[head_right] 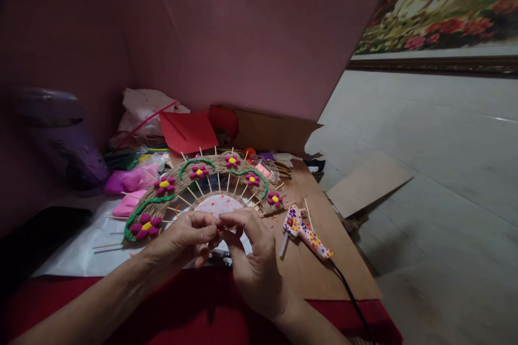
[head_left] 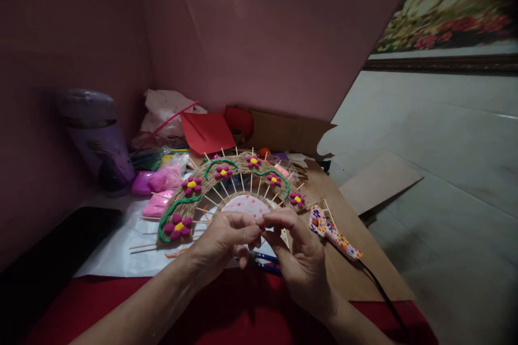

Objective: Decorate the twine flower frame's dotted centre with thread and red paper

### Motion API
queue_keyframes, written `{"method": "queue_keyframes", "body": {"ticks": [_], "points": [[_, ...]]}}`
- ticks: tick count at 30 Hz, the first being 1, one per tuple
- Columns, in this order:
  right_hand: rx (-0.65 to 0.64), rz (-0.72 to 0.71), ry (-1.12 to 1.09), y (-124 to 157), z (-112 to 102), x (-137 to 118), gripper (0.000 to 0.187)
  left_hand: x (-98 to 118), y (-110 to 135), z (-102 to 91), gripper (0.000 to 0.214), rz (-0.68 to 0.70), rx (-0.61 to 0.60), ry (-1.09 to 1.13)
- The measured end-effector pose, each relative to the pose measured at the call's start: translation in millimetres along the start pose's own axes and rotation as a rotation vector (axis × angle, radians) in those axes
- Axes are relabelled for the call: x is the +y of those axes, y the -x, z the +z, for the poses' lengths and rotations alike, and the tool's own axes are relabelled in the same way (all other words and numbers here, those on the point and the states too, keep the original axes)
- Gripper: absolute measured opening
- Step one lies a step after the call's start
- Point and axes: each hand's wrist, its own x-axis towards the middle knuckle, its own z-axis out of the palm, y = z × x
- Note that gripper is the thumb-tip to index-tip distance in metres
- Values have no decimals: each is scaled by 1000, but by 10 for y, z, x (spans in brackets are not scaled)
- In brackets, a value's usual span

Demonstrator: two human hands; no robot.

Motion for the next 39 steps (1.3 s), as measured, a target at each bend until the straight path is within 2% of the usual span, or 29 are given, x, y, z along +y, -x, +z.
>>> {"method": "queue_keyframes", "body": {"ticks": [8, 16, 27, 33, 39], "points": [[54, 139, -121, 12, 44, 30, 19, -21, -8, 0, 26, 3, 32, -20], [109, 78, -131, 13, 74, 60, 27, -49, -23, -7, 27, 0, 10, 51], [174, 18, -101, 66, 119, 111, 24, -56, -30, -12, 27, -9, 24, 47], [150, 24, -88, 69, 93, 94, 23, -59, -25, -16, 26, 22, -36, 66], [141, -28, -55, 39, 82, 84, 19, -78, -39, -31, 25, 67, -23, 16]]}}
